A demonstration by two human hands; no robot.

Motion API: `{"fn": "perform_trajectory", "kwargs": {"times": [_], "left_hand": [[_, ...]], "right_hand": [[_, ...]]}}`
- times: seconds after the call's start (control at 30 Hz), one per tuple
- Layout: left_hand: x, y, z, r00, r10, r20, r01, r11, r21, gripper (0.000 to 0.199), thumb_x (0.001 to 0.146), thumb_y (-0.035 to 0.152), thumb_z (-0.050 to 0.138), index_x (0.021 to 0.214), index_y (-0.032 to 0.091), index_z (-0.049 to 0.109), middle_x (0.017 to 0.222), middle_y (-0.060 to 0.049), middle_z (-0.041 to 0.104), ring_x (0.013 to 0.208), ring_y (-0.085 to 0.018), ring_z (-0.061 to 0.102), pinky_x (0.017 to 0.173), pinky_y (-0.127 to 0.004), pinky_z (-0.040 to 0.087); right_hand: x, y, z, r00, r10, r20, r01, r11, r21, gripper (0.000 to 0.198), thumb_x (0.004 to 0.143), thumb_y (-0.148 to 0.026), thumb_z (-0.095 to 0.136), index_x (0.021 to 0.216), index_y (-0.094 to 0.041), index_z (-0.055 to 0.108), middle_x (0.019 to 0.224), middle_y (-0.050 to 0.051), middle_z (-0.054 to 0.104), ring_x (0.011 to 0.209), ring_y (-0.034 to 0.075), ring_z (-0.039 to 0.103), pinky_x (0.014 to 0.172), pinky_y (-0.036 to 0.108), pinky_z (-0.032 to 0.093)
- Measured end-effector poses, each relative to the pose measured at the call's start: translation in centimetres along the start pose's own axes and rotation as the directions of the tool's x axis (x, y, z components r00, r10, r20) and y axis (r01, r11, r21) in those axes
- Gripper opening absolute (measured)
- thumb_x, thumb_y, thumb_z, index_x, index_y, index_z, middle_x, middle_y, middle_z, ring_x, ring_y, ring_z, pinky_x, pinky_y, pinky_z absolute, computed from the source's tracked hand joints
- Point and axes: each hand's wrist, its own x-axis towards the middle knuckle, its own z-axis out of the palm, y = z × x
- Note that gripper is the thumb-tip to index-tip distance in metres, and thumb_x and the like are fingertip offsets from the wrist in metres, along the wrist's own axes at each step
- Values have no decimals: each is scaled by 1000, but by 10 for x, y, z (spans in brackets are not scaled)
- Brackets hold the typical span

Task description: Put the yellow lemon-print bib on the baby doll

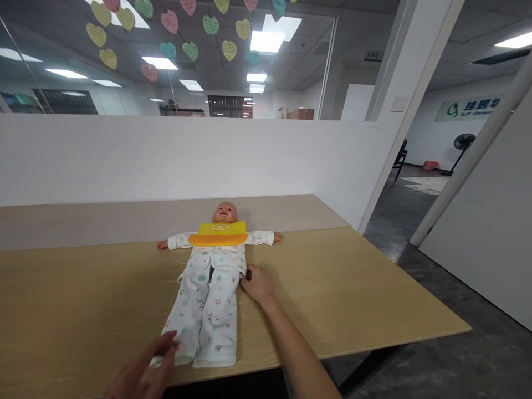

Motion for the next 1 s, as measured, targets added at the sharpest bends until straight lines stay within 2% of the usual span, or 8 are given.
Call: {"fn": "perform_trajectory", "kwargs": {"times": [0.1,0.17,0.43,0.6,0.7,0.8,0.9,1.0], "left_hand": [[67,-7,0,948,-294,125,315,928,-200,27,74,44,58,86,23,70,85,-4,74,79,-22,69,72,-30,55],[111,-14,8,904,-405,137,427,853,-299,25,69,42,58,77,21,69,81,-5,73,79,-23,67,75,-32,53],[229,-64,55,855,-510,91,496,754,-430,28,64,38,55,79,18,69,81,-3,69,84,-20,60,79,-29,46],[295,-84,93,799,-570,190,581,651,-488,28,61,34,59,82,18,70,80,-1,67,77,-15,57,70,-24,43],[330,-90,117,686,-629,367,707,455,-541,30,59,31,63,86,18,66,74,1,65,66,-11,55,62,-21,41],[353,-99,142,548,-597,585,823,264,-502,27,62,34,61,80,14,63,63,-2,62,54,-13,55,55,-25,44],[364,-108,164,457,-503,733,884,163,-439,27,64,38,58,69,12,63,57,-7,63,50,-19,57,53,-31,49],[362,-111,175,407,-443,799,896,26,-442,24,65,36,59,69,13,62,55,-7,65,50,-20,60,52,-31,52]], "right_hand": [[14,11,-12,996,-40,76,18,963,269,14,71,-15,50,79,-17,62,77,2,67,72,15,60,62,22,40],[26,16,-21,997,-25,79,-10,910,414,16,73,-17,45,77,-17,60,67,0,64,64,15,58,60,23,41],[111,11,-34,972,142,-188,44,673,739,21,72,-38,53,75,-18,59,70,3,63,69,17,59,66,28,48],[180,-5,-24,978,198,-61,-49,507,861,20,75,-36,53,78,-17,56,76,5,63,79,16,61,71,25,50],[217,-13,-13,964,243,105,-200,409,890,23,80,-38,50,80,-16,54,70,5,62,69,16,62,64,25,50],[244,-16,-4,935,236,265,-343,412,844,33,85,-44,39,87,-14,55,74,7,63,71,18,63,65,26,50],[260,-15,2,908,179,380,-419,435,797,43,87,-46,31,94,-13,58,81,8,66,76,18,65,70,28,51],[263,-11,6,909,126,397,-416,349,840,42,86,-42,32,99,-12,60,82,8,68,76,18,65,73,27,50]]}}
